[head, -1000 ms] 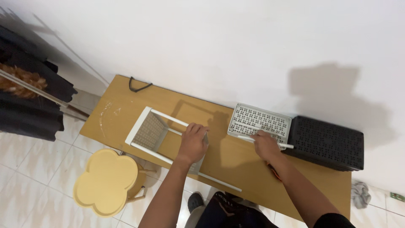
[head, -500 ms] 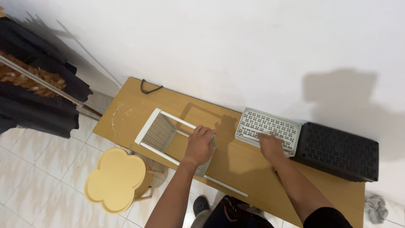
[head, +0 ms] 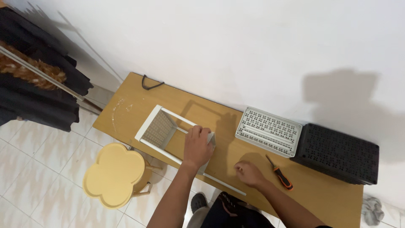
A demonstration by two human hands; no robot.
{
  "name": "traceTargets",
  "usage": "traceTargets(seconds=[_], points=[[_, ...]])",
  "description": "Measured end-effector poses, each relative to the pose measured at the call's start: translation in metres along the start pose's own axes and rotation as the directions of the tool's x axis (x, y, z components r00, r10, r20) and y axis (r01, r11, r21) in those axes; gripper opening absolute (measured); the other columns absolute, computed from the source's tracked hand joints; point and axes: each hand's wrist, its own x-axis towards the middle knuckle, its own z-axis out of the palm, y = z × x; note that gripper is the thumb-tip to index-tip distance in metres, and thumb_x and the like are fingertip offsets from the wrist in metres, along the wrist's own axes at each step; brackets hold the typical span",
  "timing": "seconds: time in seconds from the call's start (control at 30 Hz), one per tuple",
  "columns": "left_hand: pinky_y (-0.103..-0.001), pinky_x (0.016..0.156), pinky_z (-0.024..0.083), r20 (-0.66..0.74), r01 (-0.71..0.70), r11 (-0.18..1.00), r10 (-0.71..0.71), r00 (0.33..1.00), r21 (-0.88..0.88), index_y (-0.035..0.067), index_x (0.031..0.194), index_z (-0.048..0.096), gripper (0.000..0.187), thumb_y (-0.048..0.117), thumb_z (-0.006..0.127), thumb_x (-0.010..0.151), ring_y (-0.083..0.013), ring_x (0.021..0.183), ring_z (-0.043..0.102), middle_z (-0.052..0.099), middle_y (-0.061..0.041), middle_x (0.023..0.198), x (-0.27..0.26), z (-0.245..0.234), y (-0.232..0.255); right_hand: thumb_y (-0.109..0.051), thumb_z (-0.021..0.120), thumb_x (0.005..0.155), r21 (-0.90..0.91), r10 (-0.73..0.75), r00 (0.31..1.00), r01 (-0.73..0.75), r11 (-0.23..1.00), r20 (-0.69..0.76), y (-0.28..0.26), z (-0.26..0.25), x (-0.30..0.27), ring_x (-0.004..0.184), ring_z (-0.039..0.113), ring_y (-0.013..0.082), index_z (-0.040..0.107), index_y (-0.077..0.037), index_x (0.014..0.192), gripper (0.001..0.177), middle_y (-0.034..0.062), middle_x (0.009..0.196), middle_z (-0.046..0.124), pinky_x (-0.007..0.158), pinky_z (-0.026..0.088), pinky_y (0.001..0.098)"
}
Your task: The person assembles a white plastic shelving unit by inserting white rods into a frame and placing perforated trays into the slots. The person handles trays and rods, aligns them with the frame, and secures them in place.
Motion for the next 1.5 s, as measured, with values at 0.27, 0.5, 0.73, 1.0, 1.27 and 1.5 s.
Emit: traceTargets(seconds=[0.27, 0.5, 0.73, 1.0, 1.27, 1.5], points=[[-0.05, 0.07, 0.056, -0.042, 0.049, 0.996, -0.052, 0.998, -0.07, 0.009, 0.096, 0.066, 0.017, 0.018, 0.071, 0.082, -0.0393, 0.081, 0.069, 0.067, -0.015, 0.104, -0.003, 0.006, 0.003, -0.027, 0.068, 0.087, -0.203, -0.095, 0.959, 0.152, 0.967, 0.267, -0.032, 0.016, 0.0, 0.104, 0.065, 0.036, 0.074, -0.01, 0.107, 0.027, 0.0172, 0.109, 0.071, 0.091, 0.052, 0.0454], [-0.052, 0.074, 0.057, 0.073, 0.132, 0.99, -0.128, 0.989, -0.043, 0.007, 0.104, 0.068, 0.019, 0.018, 0.066, 0.089, -0.0426, 0.081, 0.07, 0.07, -0.02, 0.097, -0.01, 0.011, -0.002, -0.031, 0.073, 0.083, -0.054, -0.305, 0.932, 0.321, 0.946, 0.197, -0.088, 0.043, 0.02, 0.117, 0.061, 0.0407, 0.067, 0.0, 0.123, 0.051, 0.0235, 0.126, 0.065, 0.101, 0.049, 0.0465], [-0.049, 0.084, 0.056, 0.066, 0.104, 0.977, -0.093, 0.993, -0.188, 0.004, 0.124, 0.066, 0.037, 0.016, 0.065, 0.089, -0.0412, 0.097, 0.068, 0.069, -0.02, 0.118, -0.017, -0.018, 0.013, -0.034, 0.068, 0.093, -0.11, -0.19, 0.974, 0.204, 0.973, 0.126, -0.129, 0.077, 0.029, 0.101, 0.068, 0.0423, 0.071, -0.006, 0.117, 0.036, 0.0207, 0.108, 0.073, 0.087, 0.053, 0.0519], [-0.051, 0.11, 0.044, -0.399, -0.191, 0.973, 0.125, 0.908, -0.13, 0.012, 0.12, 0.069, 0.034, 0.01, 0.073, 0.087, -0.0362, 0.122, 0.057, 0.061, -0.014, 0.129, -0.081, -0.053, -0.003, -0.027, 0.063, 0.099, 0.039, -0.092, 0.993, 0.089, 0.995, 0.074, -0.128, 0.044, 0.053, 0.081, 0.07, 0.0337, 0.07, 0.0, 0.104, 0.028, 0.0208, 0.086, 0.072, 0.072, 0.054, 0.0436], [-0.051, 0.113, 0.039, -0.333, -0.028, 0.98, -0.041, 0.942, -0.199, 0.01, 0.124, 0.068, 0.039, 0.032, 0.068, 0.092, -0.0371, 0.129, 0.053, 0.058, -0.014, 0.135, -0.16, -0.051, -0.039, -0.029, 0.05, 0.106, 0.6, 0.189, 0.969, -0.249, 0.76, 0.162, -0.119, -0.006, 0.114, 0.096, 0.066, 0.0251, 0.062, -0.007, 0.115, 0.027, 0.01, 0.104, 0.069, 0.083, 0.055, 0.0432], [-0.065, 0.112, 0.027, -0.293, -0.082, 0.995, 0.063, 0.954, -0.053, 0.007, 0.139, 0.054, 0.076, 0.049, 0.074, 0.079, -0.0469, 0.137, 0.04, 0.047, -0.025, 0.147, -0.163, -0.057, -0.023, -0.029, 0.034, 0.106, 0.845, 0.189, 0.896, -0.443, 0.301, 0.402, -0.124, -0.026, 0.104, 0.107, 0.07, 0.0284, 0.055, -0.004, 0.12, 0.036, 0.0177, 0.11, 0.07, 0.102, 0.047, 0.0662]])
